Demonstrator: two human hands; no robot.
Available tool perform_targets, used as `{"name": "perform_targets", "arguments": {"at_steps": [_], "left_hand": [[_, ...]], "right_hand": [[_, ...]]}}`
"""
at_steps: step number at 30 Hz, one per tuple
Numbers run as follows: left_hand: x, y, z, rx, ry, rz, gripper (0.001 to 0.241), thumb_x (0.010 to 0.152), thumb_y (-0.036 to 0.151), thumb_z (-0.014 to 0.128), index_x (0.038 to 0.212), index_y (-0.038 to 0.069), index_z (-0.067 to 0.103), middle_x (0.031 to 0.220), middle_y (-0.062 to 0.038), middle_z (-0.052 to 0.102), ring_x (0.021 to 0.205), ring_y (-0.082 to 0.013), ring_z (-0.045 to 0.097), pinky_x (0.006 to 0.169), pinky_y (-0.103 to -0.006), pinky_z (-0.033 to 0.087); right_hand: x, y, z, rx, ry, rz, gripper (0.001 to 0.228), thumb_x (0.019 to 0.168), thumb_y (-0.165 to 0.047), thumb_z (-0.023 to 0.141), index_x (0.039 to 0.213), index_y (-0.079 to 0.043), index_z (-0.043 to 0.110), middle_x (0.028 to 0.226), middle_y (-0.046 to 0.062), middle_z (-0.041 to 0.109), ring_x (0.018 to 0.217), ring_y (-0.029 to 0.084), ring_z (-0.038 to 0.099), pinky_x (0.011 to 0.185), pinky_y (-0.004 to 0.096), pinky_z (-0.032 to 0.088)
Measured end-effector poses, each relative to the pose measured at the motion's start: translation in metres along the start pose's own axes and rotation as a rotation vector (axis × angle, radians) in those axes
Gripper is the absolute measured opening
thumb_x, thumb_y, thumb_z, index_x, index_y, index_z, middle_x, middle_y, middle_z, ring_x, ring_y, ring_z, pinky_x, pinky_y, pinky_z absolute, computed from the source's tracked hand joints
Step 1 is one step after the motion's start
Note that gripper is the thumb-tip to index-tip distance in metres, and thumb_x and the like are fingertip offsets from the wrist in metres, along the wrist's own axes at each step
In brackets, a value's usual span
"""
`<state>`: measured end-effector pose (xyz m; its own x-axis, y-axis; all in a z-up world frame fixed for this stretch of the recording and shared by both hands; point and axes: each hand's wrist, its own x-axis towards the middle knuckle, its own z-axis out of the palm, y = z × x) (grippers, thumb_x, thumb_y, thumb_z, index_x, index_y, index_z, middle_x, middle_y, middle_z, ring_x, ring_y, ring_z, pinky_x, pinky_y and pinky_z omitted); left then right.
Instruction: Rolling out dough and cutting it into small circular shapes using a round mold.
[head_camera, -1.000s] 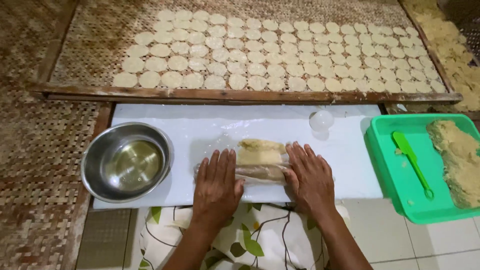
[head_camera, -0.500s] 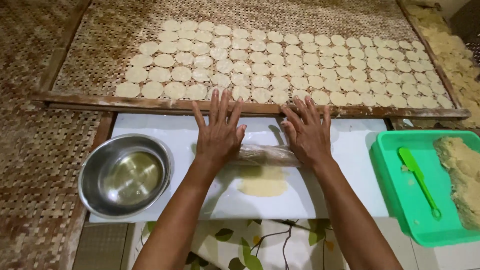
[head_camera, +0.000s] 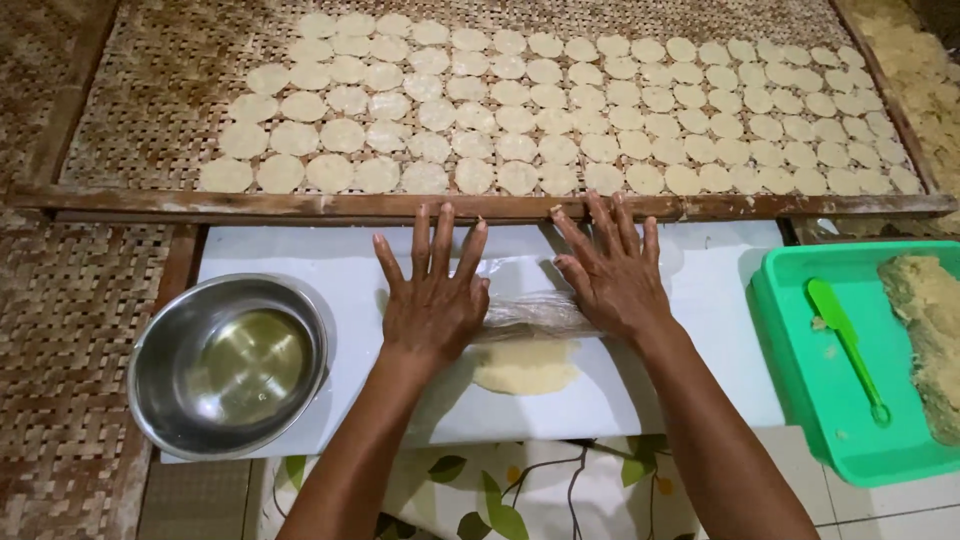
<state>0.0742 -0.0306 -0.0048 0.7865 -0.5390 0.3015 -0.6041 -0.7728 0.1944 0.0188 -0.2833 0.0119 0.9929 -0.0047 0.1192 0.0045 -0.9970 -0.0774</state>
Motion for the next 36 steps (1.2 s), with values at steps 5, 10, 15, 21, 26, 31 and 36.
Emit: {"name": "perform_targets", "arguments": {"at_steps": [5, 10, 15, 21, 26, 31, 36], "left_hand": [[-0.007, 0.005, -0.005, 0.013, -0.001, -0.003, 0.066, 0.096, 0.041, 0.051, 0.157, 0.020, 0.037, 0.169, -0.015, 0.017, 0.157, -0.0359, 0.005, 0.113, -0.0805, 0.003], [-0.018, 0.010, -0.005, -0.024, -0.011, -0.019, 0.062, 0.098, 0.041, 0.048, 0.155, 0.016, 0.040, 0.167, -0.014, 0.022, 0.156, -0.0336, 0.008, 0.114, -0.0787, 0.003], [-0.032, 0.015, -0.009, -0.054, -0.069, -0.053, 0.062, 0.098, 0.041, 0.047, 0.151, 0.009, 0.045, 0.163, -0.016, 0.028, 0.154, -0.0354, 0.014, 0.115, -0.0744, 0.008], [-0.046, 0.020, -0.014, -0.067, -0.091, -0.061, 0.059, 0.100, 0.040, 0.047, 0.146, 0.003, 0.048, 0.155, -0.018, 0.043, 0.149, -0.0360, 0.030, 0.118, -0.0634, 0.021], [-0.060, 0.023, -0.016, -0.092, -0.038, -0.037, 0.060, 0.100, 0.038, 0.049, 0.146, 0.000, 0.047, 0.149, -0.020, 0.049, 0.145, -0.0360, 0.038, 0.119, -0.0560, 0.025], [-0.074, 0.029, -0.021, -0.112, -0.018, -0.038, 0.060, 0.099, 0.036, 0.051, 0.147, -0.001, 0.046, 0.148, -0.020, 0.050, 0.143, -0.0362, 0.040, 0.119, -0.0548, 0.026], [-0.086, 0.034, -0.028, -0.129, 0.028, -0.022, 0.061, 0.098, 0.034, 0.052, 0.148, -0.002, 0.045, 0.149, -0.020, 0.049, 0.143, -0.0360, 0.041, 0.120, -0.0543, 0.025]], "right_hand": [[-0.009, -0.004, -0.004, 0.019, -0.074, 0.055, 0.058, 0.105, -0.050, 0.035, 0.161, -0.036, 0.029, 0.172, 0.008, 0.009, 0.158, 0.034, 0.002, 0.121, 0.065, 0.000], [-0.022, -0.007, -0.003, 0.012, -0.060, 0.057, 0.059, 0.103, -0.045, 0.037, 0.161, -0.036, 0.029, 0.172, 0.009, 0.010, 0.158, 0.034, 0.003, 0.120, 0.064, 0.002], [-0.038, -0.011, -0.002, -0.031, -0.055, 0.049, 0.058, 0.103, -0.045, 0.037, 0.161, -0.037, 0.030, 0.171, 0.009, 0.013, 0.157, 0.033, 0.006, 0.121, 0.063, 0.003], [-0.053, -0.022, -0.005, -0.037, -0.036, 0.075, 0.056, 0.103, -0.039, 0.032, 0.159, -0.040, 0.034, 0.169, 0.006, 0.024, 0.156, 0.028, 0.016, 0.123, 0.061, 0.003], [-0.067, -0.027, -0.003, -0.062, 0.009, 0.076, 0.057, 0.103, -0.036, 0.032, 0.159, -0.035, 0.034, 0.168, 0.004, 0.027, 0.154, 0.026, 0.024, 0.124, 0.059, 0.007], [-0.079, -0.039, -0.014, 0.041, -0.048, 0.148, 0.059, 0.103, -0.035, 0.033, 0.162, -0.028, 0.029, 0.166, 0.004, 0.032, 0.149, 0.024, 0.034, 0.122, 0.055, 0.017], [-0.094, -0.044, -0.016, 0.058, -0.016, 0.129, 0.058, 0.106, -0.038, 0.034, 0.162, -0.024, 0.028, 0.164, 0.003, 0.038, 0.149, 0.023, 0.040, 0.119, 0.050, 0.029]]}}
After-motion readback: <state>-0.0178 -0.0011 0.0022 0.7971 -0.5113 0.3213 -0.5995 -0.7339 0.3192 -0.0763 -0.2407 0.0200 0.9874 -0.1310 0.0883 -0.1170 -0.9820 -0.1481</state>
